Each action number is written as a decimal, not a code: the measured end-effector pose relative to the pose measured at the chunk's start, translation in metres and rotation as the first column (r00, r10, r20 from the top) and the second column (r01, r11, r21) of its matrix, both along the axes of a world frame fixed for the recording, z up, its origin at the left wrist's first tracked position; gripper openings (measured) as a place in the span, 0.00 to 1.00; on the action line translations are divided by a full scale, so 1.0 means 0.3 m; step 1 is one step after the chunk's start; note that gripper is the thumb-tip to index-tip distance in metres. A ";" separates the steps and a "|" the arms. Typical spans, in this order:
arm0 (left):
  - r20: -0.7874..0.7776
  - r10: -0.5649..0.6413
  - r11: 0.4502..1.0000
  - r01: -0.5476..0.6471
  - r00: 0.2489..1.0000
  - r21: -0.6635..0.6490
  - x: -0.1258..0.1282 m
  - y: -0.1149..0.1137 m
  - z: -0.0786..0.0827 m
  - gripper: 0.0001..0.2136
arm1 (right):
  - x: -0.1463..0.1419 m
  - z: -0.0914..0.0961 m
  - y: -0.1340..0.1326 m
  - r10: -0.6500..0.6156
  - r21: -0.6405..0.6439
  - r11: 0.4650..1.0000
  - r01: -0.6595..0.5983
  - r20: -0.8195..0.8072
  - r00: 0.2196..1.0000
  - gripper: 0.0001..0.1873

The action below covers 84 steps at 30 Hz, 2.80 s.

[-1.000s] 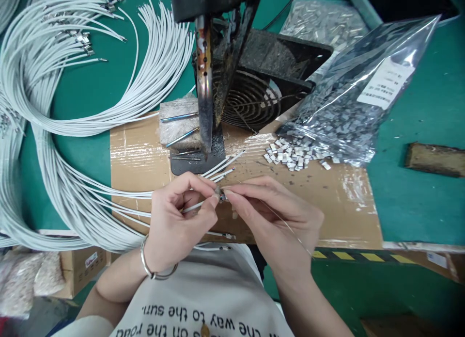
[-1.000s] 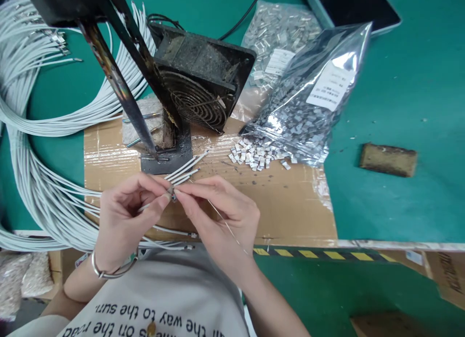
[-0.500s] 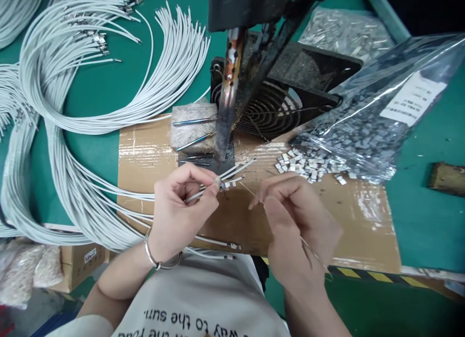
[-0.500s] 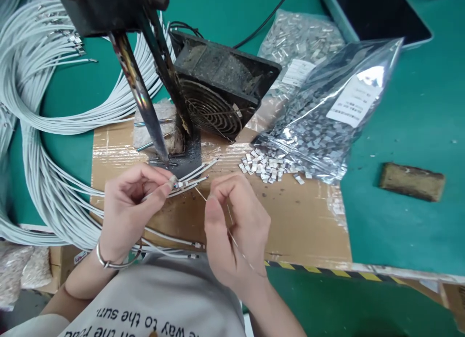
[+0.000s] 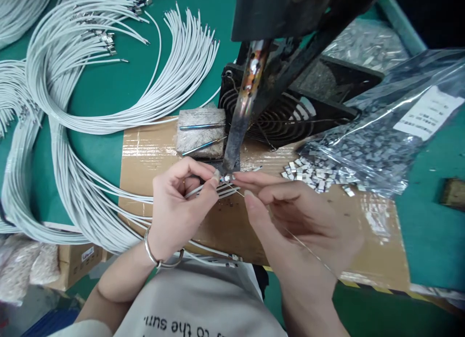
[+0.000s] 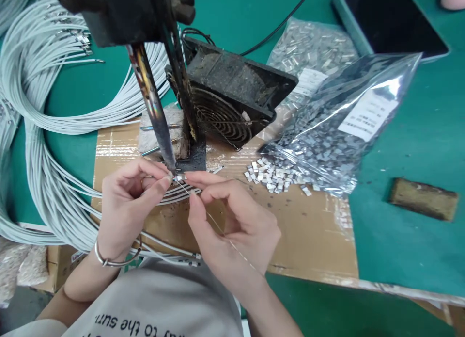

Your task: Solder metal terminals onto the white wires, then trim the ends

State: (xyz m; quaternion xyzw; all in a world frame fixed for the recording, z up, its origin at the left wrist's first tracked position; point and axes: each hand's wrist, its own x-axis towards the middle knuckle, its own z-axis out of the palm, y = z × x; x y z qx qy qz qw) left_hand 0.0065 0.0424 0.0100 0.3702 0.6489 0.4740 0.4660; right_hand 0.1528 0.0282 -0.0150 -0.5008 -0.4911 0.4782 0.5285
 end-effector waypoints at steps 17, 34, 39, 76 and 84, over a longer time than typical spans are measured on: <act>0.019 0.024 1.000 -0.024 1.000 0.011 0.010 0.023 0.012 0.07 | -0.012 -0.001 0.028 -0.035 0.034 0.999 0.036 -0.024 0.999 0.11; 0.008 0.018 0.999 -0.018 1.000 0.027 0.008 0.018 0.016 0.07 | -0.013 0.001 0.022 -0.040 0.031 0.999 0.040 -0.023 0.999 0.10; 0.006 0.019 0.999 -0.019 1.000 0.029 0.009 0.019 0.015 0.07 | -0.012 0.001 0.023 -0.044 0.051 0.998 0.045 -0.024 0.999 0.10; 0.006 0.003 0.995 -0.004 1.000 0.099 0.006 0.013 0.005 0.06 | -0.013 -0.011 0.018 -0.050 0.106 0.993 0.050 0.001 0.999 0.11; -0.009 -0.002 0.995 0.003 1.000 0.101 0.001 0.014 -0.002 0.06 | -0.019 -0.014 0.027 -0.049 0.108 0.993 0.050 -0.007 0.999 0.11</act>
